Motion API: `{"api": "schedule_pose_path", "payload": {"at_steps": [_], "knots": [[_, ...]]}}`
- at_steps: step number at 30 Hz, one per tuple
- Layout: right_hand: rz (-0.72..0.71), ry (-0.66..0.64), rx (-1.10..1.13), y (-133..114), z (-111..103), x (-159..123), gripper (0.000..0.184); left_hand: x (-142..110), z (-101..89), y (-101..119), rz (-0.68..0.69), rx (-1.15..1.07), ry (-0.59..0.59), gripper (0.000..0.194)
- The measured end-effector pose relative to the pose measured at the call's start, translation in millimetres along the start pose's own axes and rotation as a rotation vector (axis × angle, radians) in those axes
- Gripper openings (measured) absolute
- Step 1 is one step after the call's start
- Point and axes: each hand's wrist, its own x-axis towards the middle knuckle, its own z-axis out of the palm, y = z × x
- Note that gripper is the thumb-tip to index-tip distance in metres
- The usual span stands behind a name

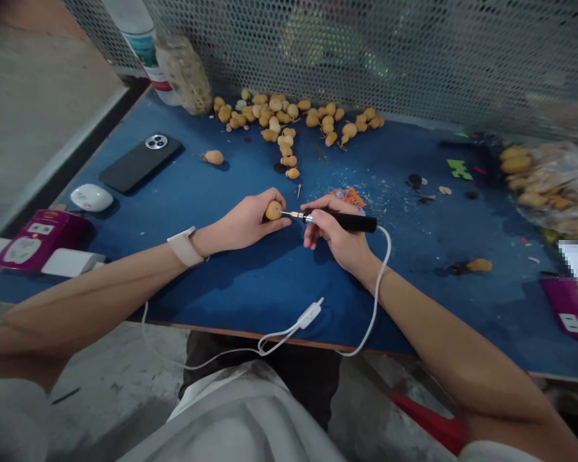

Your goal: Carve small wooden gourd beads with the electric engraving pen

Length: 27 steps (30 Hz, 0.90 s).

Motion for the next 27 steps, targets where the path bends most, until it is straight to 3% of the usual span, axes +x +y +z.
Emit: {"api": "schedule_pose_path", "payload": {"at_steps": [27], "knots": [[0.011,-0.014,0.015,2.6,-1.7,0.7,0.027,-0.3,-0.4,-2.4,0.017,0.026,-0.006,0.023]]}}
